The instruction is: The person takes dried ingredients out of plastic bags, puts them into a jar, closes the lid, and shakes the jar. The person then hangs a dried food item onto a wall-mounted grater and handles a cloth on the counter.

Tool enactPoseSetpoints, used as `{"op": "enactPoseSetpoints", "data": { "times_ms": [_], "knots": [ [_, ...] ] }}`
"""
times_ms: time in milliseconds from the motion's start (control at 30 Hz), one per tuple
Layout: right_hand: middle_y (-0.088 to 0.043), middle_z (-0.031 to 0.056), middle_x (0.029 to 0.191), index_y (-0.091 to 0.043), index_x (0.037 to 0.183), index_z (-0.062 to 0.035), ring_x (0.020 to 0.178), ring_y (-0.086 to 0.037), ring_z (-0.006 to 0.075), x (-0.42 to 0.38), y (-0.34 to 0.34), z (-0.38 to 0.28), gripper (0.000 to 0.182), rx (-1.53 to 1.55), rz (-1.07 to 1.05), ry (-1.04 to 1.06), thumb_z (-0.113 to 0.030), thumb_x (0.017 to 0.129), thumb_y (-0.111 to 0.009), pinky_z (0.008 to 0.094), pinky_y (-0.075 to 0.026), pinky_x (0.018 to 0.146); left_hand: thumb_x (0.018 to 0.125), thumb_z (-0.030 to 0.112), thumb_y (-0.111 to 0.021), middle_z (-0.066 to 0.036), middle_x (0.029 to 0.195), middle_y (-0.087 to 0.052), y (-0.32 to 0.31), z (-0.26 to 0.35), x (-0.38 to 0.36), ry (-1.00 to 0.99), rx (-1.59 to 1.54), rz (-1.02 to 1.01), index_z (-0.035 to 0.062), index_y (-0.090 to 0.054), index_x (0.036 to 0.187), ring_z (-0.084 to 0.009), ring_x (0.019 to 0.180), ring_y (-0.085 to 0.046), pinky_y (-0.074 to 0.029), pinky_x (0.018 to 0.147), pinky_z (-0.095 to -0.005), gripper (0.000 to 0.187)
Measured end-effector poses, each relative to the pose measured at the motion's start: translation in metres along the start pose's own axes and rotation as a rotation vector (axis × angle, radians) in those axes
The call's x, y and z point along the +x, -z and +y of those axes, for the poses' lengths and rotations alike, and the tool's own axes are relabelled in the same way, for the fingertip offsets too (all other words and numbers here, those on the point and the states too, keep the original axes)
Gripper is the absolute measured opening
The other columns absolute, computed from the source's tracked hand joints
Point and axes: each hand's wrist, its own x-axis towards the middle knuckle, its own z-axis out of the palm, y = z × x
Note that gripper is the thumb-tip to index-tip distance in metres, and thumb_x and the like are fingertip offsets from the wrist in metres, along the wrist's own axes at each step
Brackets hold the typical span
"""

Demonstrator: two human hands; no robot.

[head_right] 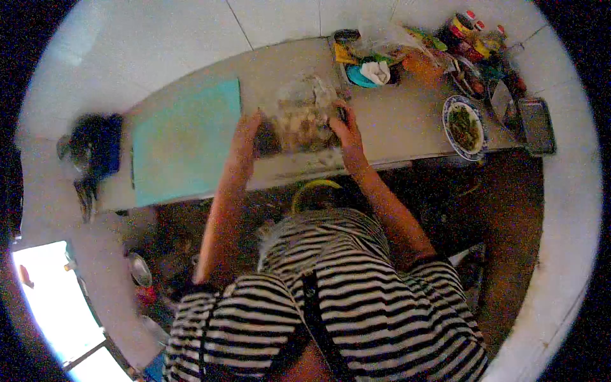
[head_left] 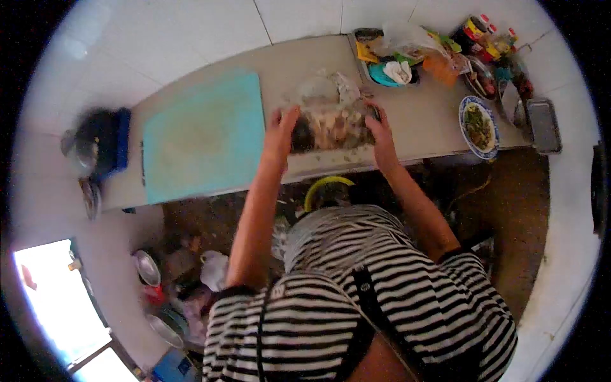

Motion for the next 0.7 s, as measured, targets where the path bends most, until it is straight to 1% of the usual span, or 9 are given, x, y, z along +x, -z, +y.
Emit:
{"op": "enactPoseSetpoints", "data": {
  "times_ms": [67, 233, 300, 367, 400, 500, 567, 633, 700],
  "knots": [
    [-0.046, 0.0080, 0.127, -0.042, 0.131, -0.0101, 0.117, -0.046, 0.0195, 0.002, -0.008, -0.009, 0.045, 0.012, -0.024, -0.019, -0.025, 0.089, -0.050, 0.0337, -0.038, 0.099, 0.082, 0.046, -0.062, -0.016, 0.126, -0.053, -0.001, 0.049, -0.028, 0.100, -0.088, 0.003, 0.0019, -0.039, 0.135, -0.0248, 0.123, -0.045, -0.029, 0.104, -0.0361, 0.073],
    [-0.045, 0.0091, 0.127, -0.041, 0.131, -0.0085, 0.121, -0.043, 0.0214, -0.008, -0.023, -0.052, 0.045, 0.475, -0.189, 0.157, -0.025, 0.089, -0.048, 0.0361, -0.045, 0.093, 0.084, 0.044, -0.061, -0.011, 0.116, -0.057, -0.016, 0.121, -0.066, -0.185, -0.005, -0.042, 0.0042, -0.046, 0.127, -0.0215, 0.108, -0.053, -0.037, 0.094, -0.0359, 0.061],
    [-0.046, 0.0093, 0.128, -0.042, 0.129, -0.0075, 0.123, -0.042, 0.0221, 0.006, -0.019, -0.029, 0.044, 0.026, -0.114, 0.155, -0.025, 0.089, -0.049, 0.0379, -0.042, 0.097, 0.084, 0.045, -0.060, -0.009, 0.113, -0.058, -0.003, 0.099, -0.042, -0.190, -0.006, -0.007, 0.0052, -0.046, 0.129, -0.0206, 0.101, -0.056, -0.040, 0.090, -0.0355, 0.062],
    [-0.045, 0.0093, 0.129, -0.043, 0.128, -0.0068, 0.124, -0.041, 0.0228, 0.012, -0.017, -0.022, 0.044, -0.141, -0.160, 0.001, -0.025, 0.088, -0.050, 0.0387, -0.040, 0.100, 0.086, 0.045, -0.056, -0.010, 0.123, -0.054, 0.023, 0.020, 0.001, 0.223, -0.358, -0.094, 0.0045, -0.045, 0.130, -0.0227, 0.111, -0.051, -0.038, 0.096, -0.0360, 0.061],
    [-0.045, 0.0083, 0.127, -0.043, 0.128, -0.0084, 0.122, -0.043, 0.0225, 0.014, -0.015, -0.003, 0.042, -0.160, -0.135, 0.256, -0.024, 0.089, -0.049, 0.0357, -0.037, 0.101, 0.090, 0.044, -0.051, -0.008, 0.116, -0.056, 0.021, 0.029, -0.001, 0.085, -0.244, 0.009, 0.0049, -0.050, 0.123, -0.0213, 0.101, -0.054, -0.042, 0.091, -0.0367, 0.051],
    [-0.049, 0.0067, 0.122, -0.041, 0.131, -0.0126, 0.116, -0.048, 0.0194, -0.016, -0.022, -0.028, 0.046, 0.437, -0.072, 0.024, -0.024, 0.088, -0.051, 0.0348, -0.043, 0.092, 0.087, 0.037, -0.059, -0.014, 0.126, -0.049, -0.002, 0.082, -0.076, -0.208, 0.064, 0.096, 0.0017, -0.047, 0.127, -0.0240, 0.113, -0.049, -0.038, 0.096, -0.0349, 0.054],
    [-0.048, 0.0034, 0.121, -0.040, 0.132, -0.0147, 0.117, -0.045, 0.0163, 0.008, -0.023, -0.024, 0.045, 0.447, -0.161, 0.011, -0.023, 0.089, -0.050, 0.0333, -0.043, 0.090, 0.087, 0.034, -0.061, -0.015, 0.121, -0.052, -0.015, 0.121, -0.060, -0.397, 0.295, 0.109, 0.0003, -0.047, 0.125, -0.0212, 0.108, -0.051, -0.040, 0.092, -0.0325, 0.052],
    [-0.047, 0.0031, 0.120, -0.038, 0.133, -0.0154, 0.115, -0.045, 0.0153, 0.008, -0.032, -0.002, 0.045, 0.284, -0.130, -0.172, -0.023, 0.090, -0.049, 0.0331, -0.043, 0.090, 0.086, 0.033, -0.063, -0.014, 0.109, -0.057, -0.008, 0.119, -0.059, -0.232, 0.089, 0.103, -0.0015, -0.049, 0.121, -0.0166, 0.096, -0.055, -0.044, 0.082, -0.0292, 0.052],
    [-0.049, 0.0037, 0.118, -0.039, 0.131, -0.0119, 0.112, -0.046, 0.0144, 0.010, -0.038, 0.010, 0.042, 0.130, -0.013, 0.050, -0.023, 0.092, -0.048, 0.0329, -0.043, 0.088, 0.085, 0.033, -0.064, -0.013, 0.105, -0.059, -0.007, 0.126, -0.055, -0.242, 0.214, 0.094, -0.0020, -0.050, 0.120, -0.0153, 0.093, -0.056, -0.045, 0.078, -0.0287, 0.051]
  ]
}}
